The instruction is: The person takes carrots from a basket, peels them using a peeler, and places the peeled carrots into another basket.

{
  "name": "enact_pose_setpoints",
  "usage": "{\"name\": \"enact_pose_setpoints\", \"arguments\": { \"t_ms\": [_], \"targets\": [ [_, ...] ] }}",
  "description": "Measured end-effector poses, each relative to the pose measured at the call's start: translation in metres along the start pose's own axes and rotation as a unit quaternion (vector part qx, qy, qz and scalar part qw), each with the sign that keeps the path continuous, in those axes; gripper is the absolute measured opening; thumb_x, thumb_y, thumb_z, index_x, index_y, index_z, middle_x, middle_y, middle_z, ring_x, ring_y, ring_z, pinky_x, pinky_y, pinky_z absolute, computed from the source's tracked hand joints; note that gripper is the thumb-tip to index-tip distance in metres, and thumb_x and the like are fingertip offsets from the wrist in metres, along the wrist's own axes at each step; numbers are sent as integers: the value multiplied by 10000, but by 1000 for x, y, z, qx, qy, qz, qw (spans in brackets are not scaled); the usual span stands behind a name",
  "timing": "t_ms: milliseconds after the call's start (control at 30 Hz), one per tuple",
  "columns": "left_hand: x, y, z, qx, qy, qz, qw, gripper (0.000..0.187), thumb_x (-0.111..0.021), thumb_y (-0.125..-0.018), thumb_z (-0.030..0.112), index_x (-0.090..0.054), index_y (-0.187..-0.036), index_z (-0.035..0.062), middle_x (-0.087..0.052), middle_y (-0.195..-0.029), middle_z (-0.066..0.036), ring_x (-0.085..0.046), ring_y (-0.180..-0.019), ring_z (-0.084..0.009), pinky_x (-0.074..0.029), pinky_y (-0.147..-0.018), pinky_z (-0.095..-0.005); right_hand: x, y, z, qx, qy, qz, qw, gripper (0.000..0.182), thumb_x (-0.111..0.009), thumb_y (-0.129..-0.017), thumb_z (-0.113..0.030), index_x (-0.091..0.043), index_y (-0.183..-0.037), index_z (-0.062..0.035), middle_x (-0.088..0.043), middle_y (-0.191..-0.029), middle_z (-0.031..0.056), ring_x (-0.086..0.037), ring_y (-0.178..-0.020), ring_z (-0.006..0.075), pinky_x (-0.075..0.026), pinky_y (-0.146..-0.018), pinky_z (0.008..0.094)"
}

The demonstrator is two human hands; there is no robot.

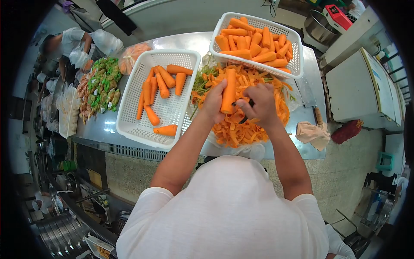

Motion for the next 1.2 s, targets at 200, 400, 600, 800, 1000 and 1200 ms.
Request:
{"name": "enact_pose_setpoints", "arguments": {
  "t_ms": [200, 400, 600, 800, 1000, 1200],
  "targets": [
    [6, 16, -14, 91, -86, -105, 987, 420, -427, -1088, 427, -543, -1282, 73, -677, -907, -72, -699, -723, -177, -613, -568, -353, -18, -28, 11, 98, 21, -46, 994, 383, -749, -858, -461, -631, -818, -99, -600, -688, 50, -572, -700, 276, -397, -793, 401],
    [2, 36, -15, 163, -45, -170, 971, 398, -436, -1082, 424, -568, -1215, 73, -670, -884, -85, -693, -685, -185, -568, -449, -297, -3, -53, 70, 9, 111, 30, 993, 387, -744, -874, -451, -654, -837, -76, -627, -652, 81, -619, -672, 306, -427, -779, 418],
    [20, 5, -5, 40, -5, -19, 999, 393, -430, -1084, 401, -576, -1215, 60, -666, -930, -88, -681, -738, -171, -584, -524, -313, -10, -30, 15, 17, 26, 15, 999, 400, -725, -881, -475, -698, -877, -75, -617, -662, 86, -602, -693, 299, -432, -796, 426],
    [7, 7, -12, 53, -90, -129, 986, 372, -378, -1091, 341, -501, -1328, 82, -640, -986, -90, -679, -802, -188, -597, -582, -340, -30, -30, 16, 106, 31, -24, 994, 375, -740, -868, -467, -723, -922, -96, -623, -676, 76, -603, -711, 279, -431, -798, 420],
    [22, 16, -16, 87, -36, 11, 996, 379, -437, -1086, 385, -547, -1268, 71, -670, -908, -100, -677, -718, -182, -580, -529, -347, -5, -31, 90, -67, 84, 19, 994, 362, -737, -869, -464, -738, -999, -126, -601, -660, 55, -606, -705, 252, -428, -775, 404],
    [15, 3, -17, 92, 53, -9, 994, 355, -510, -1063, 383, -569, -1201, 61, -670, -913, -98, -687, -736, -216, -585, -538, -370, -31, -14, -11, 116, 14, -42, 992, 390, -728, -877, -471, -731, -1026, -109, -615, -647, 65, -617, -689, 274, -442, -753, 424]
  ]
}}
Point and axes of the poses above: each hand's wrist, its own y-axis away from the middle knuckle, its own x-axis out of the back of the hand, z = x × y, the point moved 8 cm from there along -y, towards the middle knuckle
